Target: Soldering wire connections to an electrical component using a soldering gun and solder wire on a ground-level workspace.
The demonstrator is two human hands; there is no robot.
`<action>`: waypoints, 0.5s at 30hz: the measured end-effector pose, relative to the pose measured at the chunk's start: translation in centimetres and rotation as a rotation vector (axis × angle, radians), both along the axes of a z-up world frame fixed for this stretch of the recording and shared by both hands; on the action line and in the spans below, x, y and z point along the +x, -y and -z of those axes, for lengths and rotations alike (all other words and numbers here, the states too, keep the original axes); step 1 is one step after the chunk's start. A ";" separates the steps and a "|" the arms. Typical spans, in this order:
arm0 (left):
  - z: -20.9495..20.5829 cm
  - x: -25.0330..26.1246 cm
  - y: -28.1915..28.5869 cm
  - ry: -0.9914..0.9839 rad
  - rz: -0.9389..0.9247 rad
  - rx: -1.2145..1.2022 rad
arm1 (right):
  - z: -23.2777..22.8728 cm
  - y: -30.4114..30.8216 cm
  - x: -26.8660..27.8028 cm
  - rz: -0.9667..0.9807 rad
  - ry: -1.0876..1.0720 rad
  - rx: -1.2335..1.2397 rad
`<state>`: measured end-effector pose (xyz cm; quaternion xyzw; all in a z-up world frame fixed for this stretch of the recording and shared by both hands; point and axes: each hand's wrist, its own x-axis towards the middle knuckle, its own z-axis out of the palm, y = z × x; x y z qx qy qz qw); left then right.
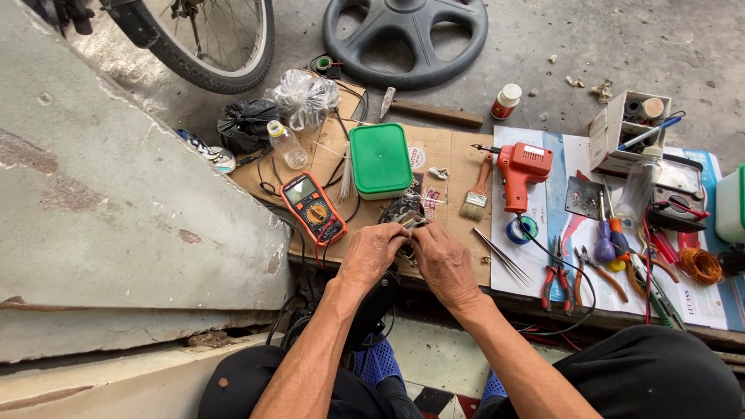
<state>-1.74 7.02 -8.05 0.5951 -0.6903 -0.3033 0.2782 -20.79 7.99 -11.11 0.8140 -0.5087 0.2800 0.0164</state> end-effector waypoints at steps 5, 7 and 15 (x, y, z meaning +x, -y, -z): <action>-0.7 0.1 -0.1 -0.020 0.024 0.022 | -0.7 0.1 -0.6 -0.048 -0.087 -0.040; -1.3 0.1 -0.1 -0.020 0.042 0.010 | -0.5 0.2 -0.6 -0.063 -0.127 -0.018; -0.6 0.0 -0.1 -0.023 0.060 -0.010 | -1.0 0.5 -1.6 -0.138 -0.076 0.045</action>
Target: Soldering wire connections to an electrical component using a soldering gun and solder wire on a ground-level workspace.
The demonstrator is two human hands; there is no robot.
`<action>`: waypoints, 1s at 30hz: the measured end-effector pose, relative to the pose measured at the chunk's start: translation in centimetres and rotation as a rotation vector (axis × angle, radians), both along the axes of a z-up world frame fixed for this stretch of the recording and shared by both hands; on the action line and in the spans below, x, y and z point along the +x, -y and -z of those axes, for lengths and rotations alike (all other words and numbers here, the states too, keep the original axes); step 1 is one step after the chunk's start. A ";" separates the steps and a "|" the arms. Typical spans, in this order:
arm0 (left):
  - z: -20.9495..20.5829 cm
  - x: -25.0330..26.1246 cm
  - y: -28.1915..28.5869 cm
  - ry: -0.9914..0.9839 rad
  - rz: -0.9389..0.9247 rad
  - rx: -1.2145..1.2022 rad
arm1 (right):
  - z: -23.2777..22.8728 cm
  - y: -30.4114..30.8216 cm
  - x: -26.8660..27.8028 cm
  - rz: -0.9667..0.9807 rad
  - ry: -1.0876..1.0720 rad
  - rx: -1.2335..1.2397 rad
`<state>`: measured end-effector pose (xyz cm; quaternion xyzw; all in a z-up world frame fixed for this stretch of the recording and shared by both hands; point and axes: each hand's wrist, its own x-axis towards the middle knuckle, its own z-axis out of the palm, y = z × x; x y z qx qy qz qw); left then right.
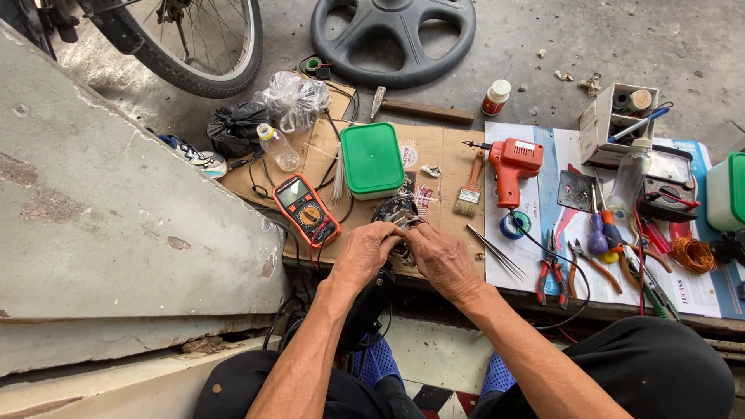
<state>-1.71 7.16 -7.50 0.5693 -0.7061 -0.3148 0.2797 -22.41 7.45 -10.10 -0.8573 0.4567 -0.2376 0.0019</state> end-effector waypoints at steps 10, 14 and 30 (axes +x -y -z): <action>-0.3 -0.4 -0.4 -0.031 -0.067 0.023 | -8.3 -0.4 -1.7 0.616 1.326 0.876; -0.8 -0.5 -0.6 -0.008 -0.048 0.030 | -0.8 -2.0 -4.8 0.839 1.420 0.726; -4.3 -2.3 -0.1 0.006 -0.228 0.189 | 9.6 -0.5 -2.1 0.689 1.700 1.178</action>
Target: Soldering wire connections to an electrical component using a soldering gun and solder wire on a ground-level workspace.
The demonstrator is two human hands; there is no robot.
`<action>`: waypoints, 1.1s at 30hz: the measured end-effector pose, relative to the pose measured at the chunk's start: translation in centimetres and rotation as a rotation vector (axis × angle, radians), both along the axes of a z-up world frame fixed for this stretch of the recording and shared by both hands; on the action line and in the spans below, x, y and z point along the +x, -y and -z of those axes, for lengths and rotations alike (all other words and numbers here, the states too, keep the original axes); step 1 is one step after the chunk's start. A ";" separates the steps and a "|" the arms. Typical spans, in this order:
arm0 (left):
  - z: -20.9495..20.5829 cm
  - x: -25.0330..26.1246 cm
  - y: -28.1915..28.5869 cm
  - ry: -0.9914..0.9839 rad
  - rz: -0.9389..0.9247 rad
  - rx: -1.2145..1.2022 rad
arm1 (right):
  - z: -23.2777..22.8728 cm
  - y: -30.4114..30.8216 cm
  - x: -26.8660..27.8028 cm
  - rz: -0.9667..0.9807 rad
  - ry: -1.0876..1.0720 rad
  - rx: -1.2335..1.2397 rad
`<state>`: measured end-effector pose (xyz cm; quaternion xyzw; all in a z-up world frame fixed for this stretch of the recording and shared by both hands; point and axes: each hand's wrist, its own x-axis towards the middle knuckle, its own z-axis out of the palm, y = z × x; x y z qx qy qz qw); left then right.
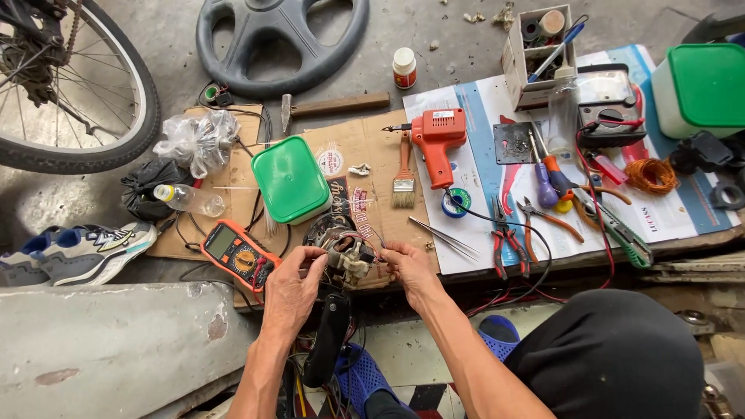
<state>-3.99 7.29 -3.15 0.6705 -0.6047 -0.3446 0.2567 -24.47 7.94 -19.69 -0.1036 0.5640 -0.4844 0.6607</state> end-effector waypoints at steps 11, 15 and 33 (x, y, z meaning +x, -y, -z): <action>-0.8 -0.5 0.5 0.136 0.121 -0.064 | -8.4 -0.6 -0.8 -0.053 -0.206 -0.163; -0.2 -0.8 1.0 0.073 0.100 -0.079 | -7.9 0.4 -0.7 -0.137 -0.608 -0.362; 4.3 -0.6 2.3 -0.126 -0.018 -0.104 | -13.3 5.6 -1.2 -0.672 -0.850 -0.764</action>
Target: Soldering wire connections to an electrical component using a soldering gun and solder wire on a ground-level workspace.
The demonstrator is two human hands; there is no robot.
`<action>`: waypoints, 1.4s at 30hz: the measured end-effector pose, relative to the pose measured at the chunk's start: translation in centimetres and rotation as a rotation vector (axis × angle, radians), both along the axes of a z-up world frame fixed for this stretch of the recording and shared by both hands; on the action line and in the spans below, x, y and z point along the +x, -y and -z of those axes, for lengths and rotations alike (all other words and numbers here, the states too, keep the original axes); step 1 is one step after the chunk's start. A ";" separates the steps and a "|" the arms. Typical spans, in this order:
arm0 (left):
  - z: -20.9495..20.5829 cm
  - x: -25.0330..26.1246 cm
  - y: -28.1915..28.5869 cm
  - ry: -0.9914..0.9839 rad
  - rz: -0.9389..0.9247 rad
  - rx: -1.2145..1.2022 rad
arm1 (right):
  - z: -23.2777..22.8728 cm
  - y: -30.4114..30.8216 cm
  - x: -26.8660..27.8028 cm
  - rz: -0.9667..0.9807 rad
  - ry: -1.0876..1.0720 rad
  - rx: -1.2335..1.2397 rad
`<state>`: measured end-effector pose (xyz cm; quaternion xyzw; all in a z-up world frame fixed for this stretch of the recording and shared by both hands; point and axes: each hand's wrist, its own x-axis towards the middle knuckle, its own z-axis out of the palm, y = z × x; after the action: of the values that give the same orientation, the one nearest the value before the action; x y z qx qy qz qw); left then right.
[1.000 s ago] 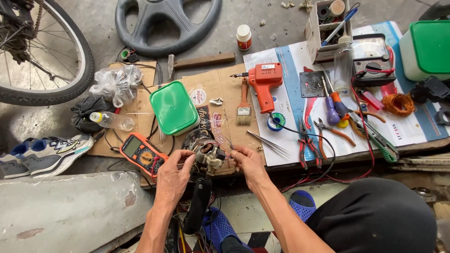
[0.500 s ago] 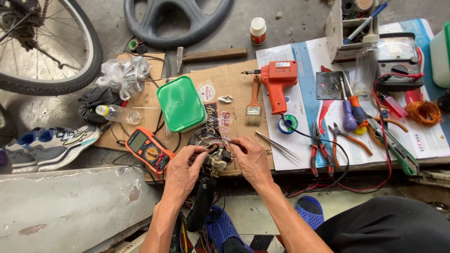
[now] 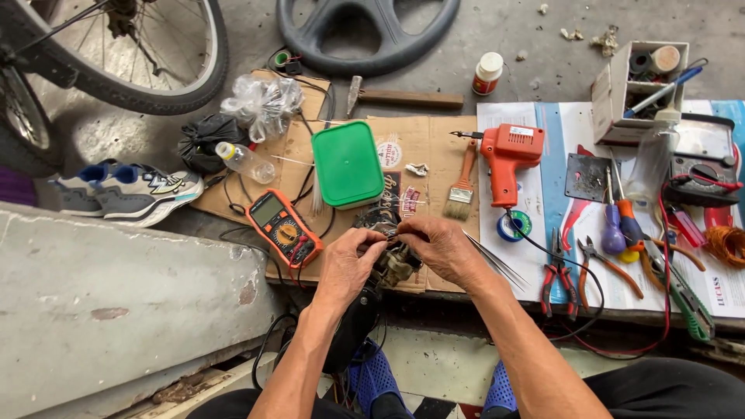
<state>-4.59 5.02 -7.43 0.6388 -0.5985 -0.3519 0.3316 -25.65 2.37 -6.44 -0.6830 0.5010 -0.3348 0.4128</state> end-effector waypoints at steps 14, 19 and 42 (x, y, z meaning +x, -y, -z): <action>2.2 0.0 0.2 -0.222 -0.132 0.130 | 1.2 0.9 -0.4 -0.074 -0.029 0.127; 2.3 0.0 0.3 -0.329 -0.168 0.202 | 2.5 0.9 -0.7 -0.063 0.040 0.132; 1.6 0.2 0.1 -0.591 -0.169 0.277 | 1.3 0.8 0.5 -0.074 -0.038 0.086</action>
<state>-4.38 4.90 -9.07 0.5956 -0.3678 -0.5711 0.4288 -25.16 1.56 -7.73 -0.6890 0.4970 -0.2846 0.4443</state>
